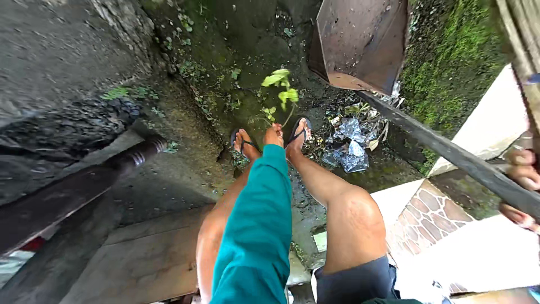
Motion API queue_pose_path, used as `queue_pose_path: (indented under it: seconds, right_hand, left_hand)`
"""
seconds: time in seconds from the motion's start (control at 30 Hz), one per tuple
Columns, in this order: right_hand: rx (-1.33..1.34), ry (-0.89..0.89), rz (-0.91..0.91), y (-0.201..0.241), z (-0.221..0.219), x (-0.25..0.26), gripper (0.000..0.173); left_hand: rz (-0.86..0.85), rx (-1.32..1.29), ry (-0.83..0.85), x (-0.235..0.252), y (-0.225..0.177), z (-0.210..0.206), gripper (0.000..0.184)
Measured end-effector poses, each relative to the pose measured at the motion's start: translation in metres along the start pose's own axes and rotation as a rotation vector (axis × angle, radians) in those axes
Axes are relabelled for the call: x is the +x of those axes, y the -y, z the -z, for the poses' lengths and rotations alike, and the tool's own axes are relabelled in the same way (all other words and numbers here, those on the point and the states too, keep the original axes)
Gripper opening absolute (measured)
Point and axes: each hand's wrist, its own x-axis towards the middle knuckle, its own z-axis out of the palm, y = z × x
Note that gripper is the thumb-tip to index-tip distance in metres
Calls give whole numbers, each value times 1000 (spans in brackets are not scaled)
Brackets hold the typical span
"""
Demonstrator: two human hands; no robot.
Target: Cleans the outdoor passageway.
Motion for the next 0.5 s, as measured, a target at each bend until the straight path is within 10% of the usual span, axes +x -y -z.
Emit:
queue_pose_path:
  seconds: [0.17,0.43,0.5]
  right_hand:
    - [-22,-68,3,8,-10,2,54]
    - [-73,-223,34,16,-23,-2,36]
    - [-30,-200,27,12,-24,-4,30]
  left_hand:
    - [27,401,-19,-93,58,-42,27]
    - [326,1025,621,-267,136,-92,63]
    - [186,1149,630,-290,124,-76,67]
